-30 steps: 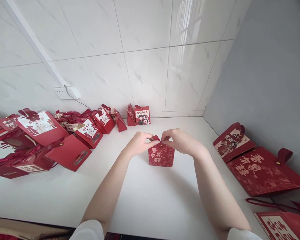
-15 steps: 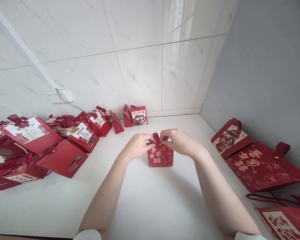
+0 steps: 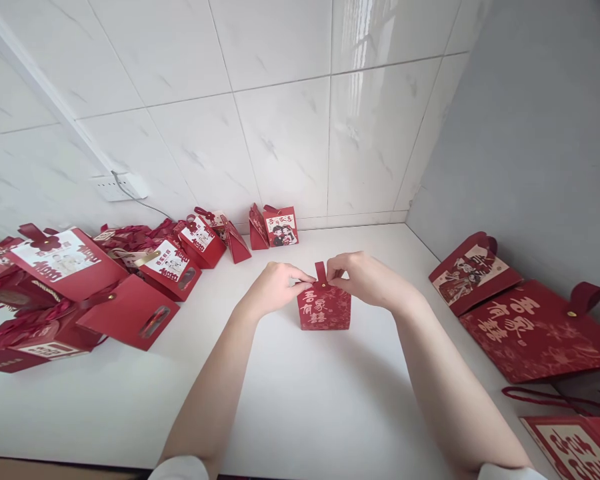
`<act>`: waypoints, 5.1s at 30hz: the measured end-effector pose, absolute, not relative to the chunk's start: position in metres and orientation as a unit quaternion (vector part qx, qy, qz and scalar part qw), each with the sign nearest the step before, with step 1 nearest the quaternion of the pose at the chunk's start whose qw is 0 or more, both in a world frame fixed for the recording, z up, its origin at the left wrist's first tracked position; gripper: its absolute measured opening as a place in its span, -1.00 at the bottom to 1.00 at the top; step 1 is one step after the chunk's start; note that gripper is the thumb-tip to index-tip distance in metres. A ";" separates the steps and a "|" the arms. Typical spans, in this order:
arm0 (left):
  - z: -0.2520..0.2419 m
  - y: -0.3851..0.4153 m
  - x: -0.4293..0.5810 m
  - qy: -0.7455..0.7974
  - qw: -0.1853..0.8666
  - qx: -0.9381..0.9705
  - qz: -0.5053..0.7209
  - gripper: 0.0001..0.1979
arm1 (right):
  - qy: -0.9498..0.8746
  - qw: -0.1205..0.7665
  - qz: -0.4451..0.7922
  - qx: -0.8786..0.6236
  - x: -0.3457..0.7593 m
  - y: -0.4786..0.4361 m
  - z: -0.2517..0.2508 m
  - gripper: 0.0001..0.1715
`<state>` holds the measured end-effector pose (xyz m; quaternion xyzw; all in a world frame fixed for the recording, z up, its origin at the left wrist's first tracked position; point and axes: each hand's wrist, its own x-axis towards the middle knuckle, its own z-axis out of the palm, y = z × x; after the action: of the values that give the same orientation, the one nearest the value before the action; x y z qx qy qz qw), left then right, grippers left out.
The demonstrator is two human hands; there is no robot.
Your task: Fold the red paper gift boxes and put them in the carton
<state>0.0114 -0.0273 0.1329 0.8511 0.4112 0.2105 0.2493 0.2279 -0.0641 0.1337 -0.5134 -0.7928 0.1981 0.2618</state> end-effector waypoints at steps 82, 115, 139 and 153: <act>0.128 -0.031 0.020 0.409 0.274 0.844 0.211 -0.83 | -0.788 0.233 0.293 -0.488 0.245 -0.054 0.133 -0.77; 0.106 -0.016 0.027 0.507 0.093 0.791 0.330 -0.81 | -0.756 0.254 0.311 -0.517 0.220 -0.048 0.124 -0.59; 0.123 -0.014 0.008 0.403 0.335 0.814 0.251 -0.77 | -0.800 0.290 0.260 -0.457 0.226 -0.043 0.119 -0.84; 0.107 -0.002 0.015 0.452 0.301 0.786 0.295 -0.60 | -0.833 0.373 0.145 -0.383 0.216 -0.041 0.114 -0.74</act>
<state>0.0147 -0.0020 0.1073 0.7859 0.4525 0.2950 0.3009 0.2165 -0.0414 0.1144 -0.3829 -0.8327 0.1454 0.3728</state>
